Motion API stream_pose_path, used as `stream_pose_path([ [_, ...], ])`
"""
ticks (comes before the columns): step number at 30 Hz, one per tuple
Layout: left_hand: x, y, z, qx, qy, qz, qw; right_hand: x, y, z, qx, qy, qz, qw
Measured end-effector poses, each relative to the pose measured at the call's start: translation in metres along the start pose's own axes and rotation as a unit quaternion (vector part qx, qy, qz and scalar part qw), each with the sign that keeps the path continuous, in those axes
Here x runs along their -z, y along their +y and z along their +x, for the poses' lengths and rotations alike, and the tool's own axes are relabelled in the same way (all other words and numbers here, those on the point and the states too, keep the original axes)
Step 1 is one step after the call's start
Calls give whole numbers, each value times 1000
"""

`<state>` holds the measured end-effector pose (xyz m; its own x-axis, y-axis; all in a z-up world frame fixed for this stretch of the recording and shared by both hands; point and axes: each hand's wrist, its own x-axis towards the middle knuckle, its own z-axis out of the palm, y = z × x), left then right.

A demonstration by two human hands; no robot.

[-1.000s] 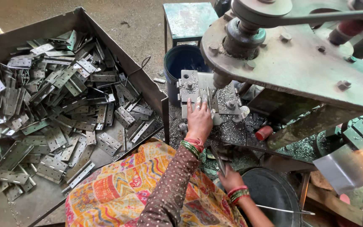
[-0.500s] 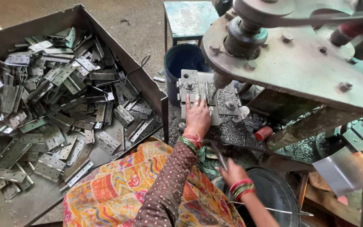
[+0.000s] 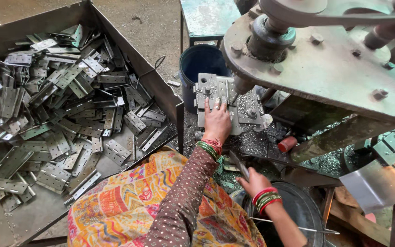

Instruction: The person repeatedly picks metal hinge pieces from a bin, places them under a drill press, and operates the machine to drill holes. The person then removes the processed pieces and returns them to the bin.

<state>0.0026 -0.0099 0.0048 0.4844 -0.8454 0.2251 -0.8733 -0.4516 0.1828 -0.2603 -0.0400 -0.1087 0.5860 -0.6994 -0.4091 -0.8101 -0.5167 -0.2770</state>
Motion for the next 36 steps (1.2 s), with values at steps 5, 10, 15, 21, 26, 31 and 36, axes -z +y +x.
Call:
stream_pose_path([
  [5,14,-5,-3,-20,-7,22,1000,-64,21,3,35,92,35,995],
  [10,30,-29,-60,-59,117,-122,984,-80,45,20,22,38,72,996],
  [15,20,-127,-148,94,226,-65,967,-2,40,14,-25,67,-27,997],
  [21,13,-295,-257,502,137,62,852,42,7,43,95,34,-44,994],
  [26,-20,-376,-307,659,133,79,736,27,21,67,141,53,55,987],
  [31,-48,-403,-293,652,99,204,724,32,18,72,135,49,72,987],
  [36,-53,-398,-291,648,57,138,747,39,9,59,98,26,5,995],
])
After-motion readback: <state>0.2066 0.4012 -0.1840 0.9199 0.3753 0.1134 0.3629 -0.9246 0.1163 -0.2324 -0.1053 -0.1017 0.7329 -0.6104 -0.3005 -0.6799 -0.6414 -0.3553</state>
